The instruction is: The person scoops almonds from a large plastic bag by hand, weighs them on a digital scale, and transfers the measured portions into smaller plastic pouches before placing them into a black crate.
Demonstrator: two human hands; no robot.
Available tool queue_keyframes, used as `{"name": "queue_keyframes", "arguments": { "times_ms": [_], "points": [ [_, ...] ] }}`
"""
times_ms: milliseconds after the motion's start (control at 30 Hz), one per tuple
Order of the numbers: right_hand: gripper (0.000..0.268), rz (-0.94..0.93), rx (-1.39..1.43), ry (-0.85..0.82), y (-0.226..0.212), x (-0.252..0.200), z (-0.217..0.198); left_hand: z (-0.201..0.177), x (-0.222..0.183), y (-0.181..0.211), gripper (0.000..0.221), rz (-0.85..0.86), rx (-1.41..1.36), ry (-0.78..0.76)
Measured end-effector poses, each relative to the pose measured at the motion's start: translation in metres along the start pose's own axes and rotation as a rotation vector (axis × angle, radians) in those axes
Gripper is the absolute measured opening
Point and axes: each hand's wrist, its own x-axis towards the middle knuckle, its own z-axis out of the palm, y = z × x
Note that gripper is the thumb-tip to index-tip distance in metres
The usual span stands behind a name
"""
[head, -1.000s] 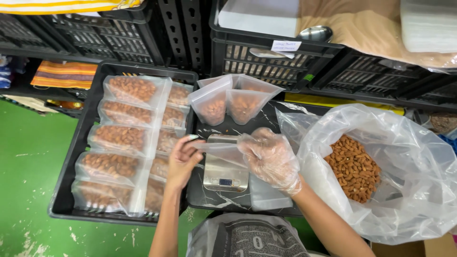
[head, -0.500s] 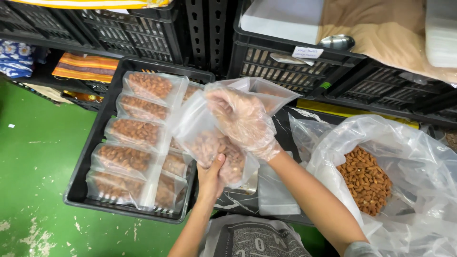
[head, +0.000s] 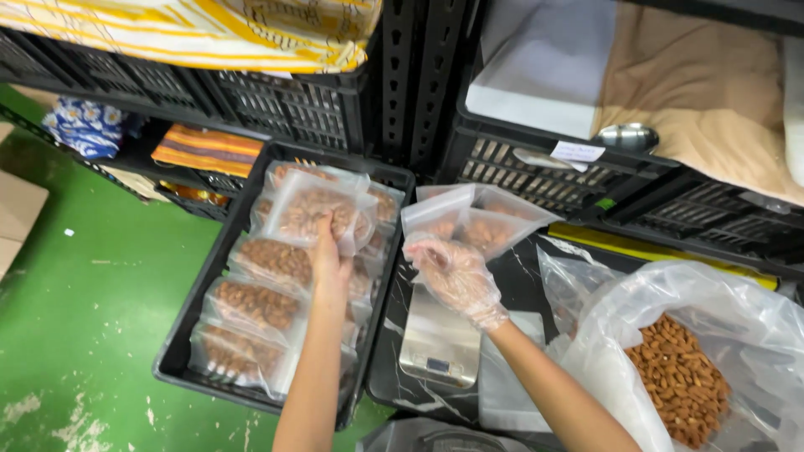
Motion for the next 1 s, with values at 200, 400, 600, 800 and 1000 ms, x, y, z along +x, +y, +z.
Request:
{"name": "queue_keyframes", "arguments": {
  "times_ms": [200,400,600,800,1000],
  "points": [
    [0.015,0.003,0.024,0.029,0.022,0.007,0.008,0.038,0.045,-0.078,0.099,-0.142,0.481,-0.203],
    [0.015,-0.009,0.001,0.111,0.037,0.025,0.002,0.012,0.085,-0.096,0.080,-0.229,0.353,-0.170],
    [0.045,-0.266,-0.302,0.216,0.026,0.044,0.003,0.011,0.066,-0.074,0.074,-0.261,0.347,-0.175],
    [0.047,-0.548,-0.417,0.118,0.130,0.104,0.048,0.023,0.056,-0.050,0.086,-0.253,0.458,-0.305],
    [0.015,-0.098,-0.086,0.356,0.141,0.104,0.060,-0.005,-0.009,-0.017,0.077,-0.374,0.428,-0.412]
  ]
}}
